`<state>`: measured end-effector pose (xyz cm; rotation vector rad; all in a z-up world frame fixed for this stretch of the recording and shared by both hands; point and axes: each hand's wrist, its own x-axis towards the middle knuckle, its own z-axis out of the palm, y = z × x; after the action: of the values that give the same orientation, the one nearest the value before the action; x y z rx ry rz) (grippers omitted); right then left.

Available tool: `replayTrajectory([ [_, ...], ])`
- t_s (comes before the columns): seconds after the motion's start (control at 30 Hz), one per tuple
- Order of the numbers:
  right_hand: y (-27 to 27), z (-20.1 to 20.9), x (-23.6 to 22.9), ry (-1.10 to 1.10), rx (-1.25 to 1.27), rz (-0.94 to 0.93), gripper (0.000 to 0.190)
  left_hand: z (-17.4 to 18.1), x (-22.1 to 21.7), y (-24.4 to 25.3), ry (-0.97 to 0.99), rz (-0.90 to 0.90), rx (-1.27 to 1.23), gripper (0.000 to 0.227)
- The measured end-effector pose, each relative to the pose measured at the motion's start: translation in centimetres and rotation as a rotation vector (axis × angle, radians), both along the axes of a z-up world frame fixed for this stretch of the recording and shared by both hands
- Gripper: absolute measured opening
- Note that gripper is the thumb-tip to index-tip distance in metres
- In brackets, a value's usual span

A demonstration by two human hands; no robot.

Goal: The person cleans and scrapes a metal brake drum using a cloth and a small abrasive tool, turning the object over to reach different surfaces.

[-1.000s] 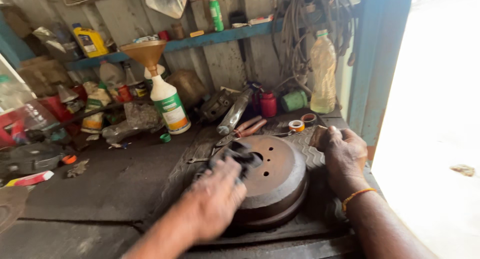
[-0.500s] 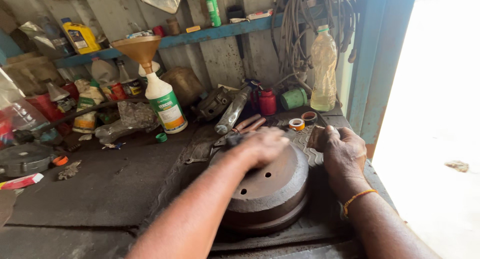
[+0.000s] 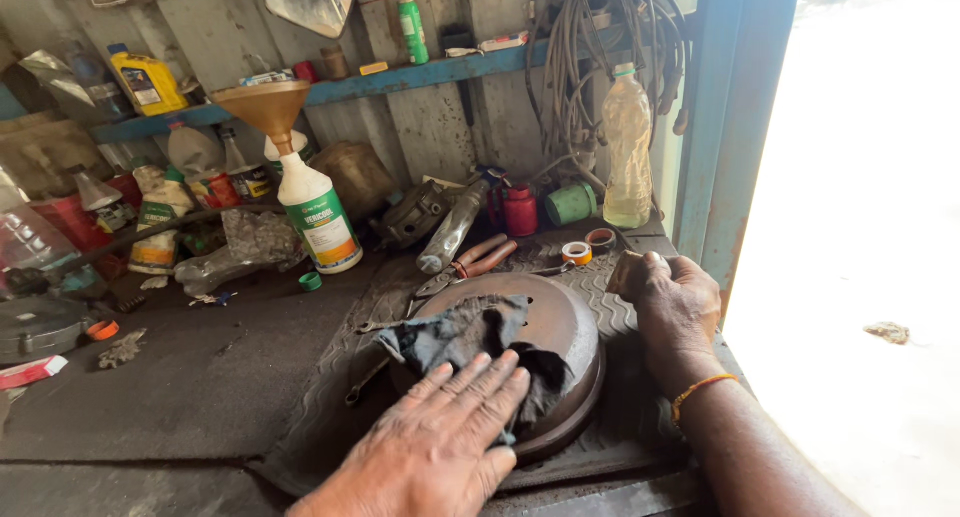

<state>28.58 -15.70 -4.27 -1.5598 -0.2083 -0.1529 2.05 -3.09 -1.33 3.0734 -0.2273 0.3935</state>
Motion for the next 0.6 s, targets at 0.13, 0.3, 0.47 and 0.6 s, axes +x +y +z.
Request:
replayTrajectory([
  [0.13, 0.1, 0.3, -0.5, -0.012, 0.018, 0.005, 0.032, 2.1, 2.3, 1.2, 0.226, 0.237, -0.191, 0.07],
  [0.3, 0.1, 0.1, -0.4, -0.021, -0.088, -0.041, 0.03, 4.0, 6.4, 2.3, 0.398, 0.304, -0.221, 0.074],
  [0.47, 0.4, 0.0, -0.2, -0.001, -0.037, 0.023, 0.031, 3.3, 5.1, 1.7, 0.263, 0.201, -0.205, 0.074],
  [0.6, 0.6, -0.2, 0.1, -0.048, -0.105, 0.004, 0.032, 2.4, 6.4, -0.6, 0.341, 0.06, -0.196, 0.074],
])
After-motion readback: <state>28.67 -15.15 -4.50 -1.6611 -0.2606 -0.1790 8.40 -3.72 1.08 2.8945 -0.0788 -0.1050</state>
